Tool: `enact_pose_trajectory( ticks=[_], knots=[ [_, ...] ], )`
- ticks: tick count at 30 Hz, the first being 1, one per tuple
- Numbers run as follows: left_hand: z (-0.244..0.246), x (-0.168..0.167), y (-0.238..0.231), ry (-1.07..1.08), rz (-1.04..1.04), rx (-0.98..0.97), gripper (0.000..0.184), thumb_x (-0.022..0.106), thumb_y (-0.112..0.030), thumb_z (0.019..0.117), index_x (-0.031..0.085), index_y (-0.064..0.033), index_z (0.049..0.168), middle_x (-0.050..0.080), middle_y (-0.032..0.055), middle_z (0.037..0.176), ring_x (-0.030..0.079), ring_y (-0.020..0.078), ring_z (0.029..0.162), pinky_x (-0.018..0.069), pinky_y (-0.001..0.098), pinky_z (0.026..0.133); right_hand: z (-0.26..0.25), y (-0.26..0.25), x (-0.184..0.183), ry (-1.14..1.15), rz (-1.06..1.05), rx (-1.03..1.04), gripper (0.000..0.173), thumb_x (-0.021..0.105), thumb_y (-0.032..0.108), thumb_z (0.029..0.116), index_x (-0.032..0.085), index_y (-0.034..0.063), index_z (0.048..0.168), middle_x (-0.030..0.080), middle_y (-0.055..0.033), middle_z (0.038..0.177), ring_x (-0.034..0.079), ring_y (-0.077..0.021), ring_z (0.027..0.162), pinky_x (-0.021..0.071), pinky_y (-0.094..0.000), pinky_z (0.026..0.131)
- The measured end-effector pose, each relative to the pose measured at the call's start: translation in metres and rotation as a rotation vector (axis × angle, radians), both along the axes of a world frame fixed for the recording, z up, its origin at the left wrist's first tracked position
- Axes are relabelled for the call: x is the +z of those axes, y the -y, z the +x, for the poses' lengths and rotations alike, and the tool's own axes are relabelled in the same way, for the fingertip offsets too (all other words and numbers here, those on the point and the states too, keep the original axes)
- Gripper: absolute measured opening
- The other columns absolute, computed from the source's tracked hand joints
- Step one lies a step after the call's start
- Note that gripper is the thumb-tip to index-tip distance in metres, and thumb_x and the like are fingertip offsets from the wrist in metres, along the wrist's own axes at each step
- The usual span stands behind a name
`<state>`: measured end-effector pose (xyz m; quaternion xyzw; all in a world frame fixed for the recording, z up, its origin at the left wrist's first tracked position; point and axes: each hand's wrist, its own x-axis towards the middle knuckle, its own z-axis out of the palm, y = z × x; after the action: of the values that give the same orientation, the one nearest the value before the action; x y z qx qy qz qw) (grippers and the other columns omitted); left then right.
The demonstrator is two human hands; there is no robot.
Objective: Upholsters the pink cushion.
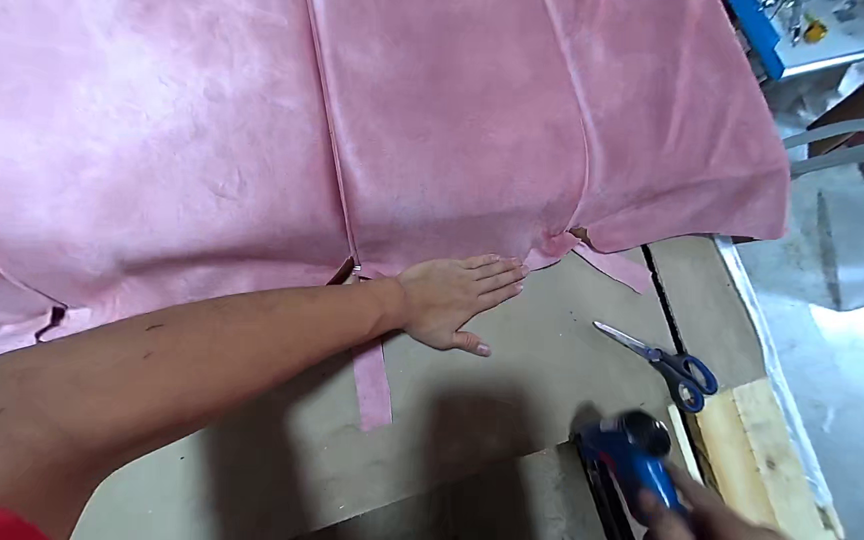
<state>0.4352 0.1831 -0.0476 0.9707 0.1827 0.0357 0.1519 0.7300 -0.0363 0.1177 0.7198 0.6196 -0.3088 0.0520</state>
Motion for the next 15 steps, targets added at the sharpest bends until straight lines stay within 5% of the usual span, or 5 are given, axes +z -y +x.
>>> enact_pose_trajectory(
  ticks=[3,5,9,12,15],
  knots=[
    [-0.001,0.0,0.003,0.024,0.015,0.033,0.097,0.033,-0.077,0.0959,0.025,-0.008,0.164,0.017,0.0099,0.172,0.009,0.0233,0.16,0.0072,0.0407,0.132,-0.017,-0.048,0.022,0.059,-0.112,-0.105,0.048,0.051,0.05,0.1022,0.07,0.0096,0.122,0.073,-0.0086,0.076,0.071,-0.0234,0.063,0.0601,-0.0514,0.061],
    [-0.002,-0.001,0.004,0.032,0.007,0.035,0.096,0.033,-0.076,0.0966,0.026,-0.0075,0.164,0.018,0.0098,0.172,0.01,0.0236,0.16,0.0072,0.041,0.132,-0.016,-0.054,0.03,0.025,-0.191,-0.126,0.07,0.073,0.065,0.0854,0.065,0.0086,0.126,0.074,-0.0082,0.08,0.072,-0.0234,0.065,0.0625,-0.0506,0.063],
    [-0.002,-0.002,0.0,0.017,-0.006,0.011,0.096,0.033,-0.075,0.0972,0.021,-0.0067,0.164,0.015,0.0101,0.173,0.008,0.0237,0.16,0.0062,0.0407,0.132,-0.038,-0.07,0.048,-0.134,0.004,-0.153,0.04,0.074,0.036,0.0932,0.065,0.0064,0.118,0.075,-0.0051,0.085,0.075,-0.021,0.068,0.0674,-0.0444,0.061],
    [-0.002,-0.002,0.0,0.037,0.008,-0.01,0.097,0.034,-0.075,0.0968,0.026,-0.0041,0.163,0.019,0.012,0.172,0.011,0.0258,0.16,0.0071,0.0409,0.132,-0.076,-0.119,0.02,-0.273,0.179,-0.219,0.024,0.068,0.036,0.0929,0.068,0.016,0.106,0.074,-0.0041,0.074,0.073,-0.0233,0.058,0.0659,-0.0429,0.051],
    [-0.007,0.002,0.004,0.019,0.027,-0.01,0.094,0.03,-0.074,0.0978,0.038,-0.001,0.157,0.034,0.0152,0.166,0.023,0.03,0.157,0.0136,0.0437,0.13,-0.11,-0.169,-0.011,-0.148,0.249,-0.122,0.021,0.065,0.038,0.0958,0.067,0.0177,0.096,0.068,-0.0037,0.064,0.066,-0.0217,0.048,0.0576,-0.0455,0.043]
  ],
)
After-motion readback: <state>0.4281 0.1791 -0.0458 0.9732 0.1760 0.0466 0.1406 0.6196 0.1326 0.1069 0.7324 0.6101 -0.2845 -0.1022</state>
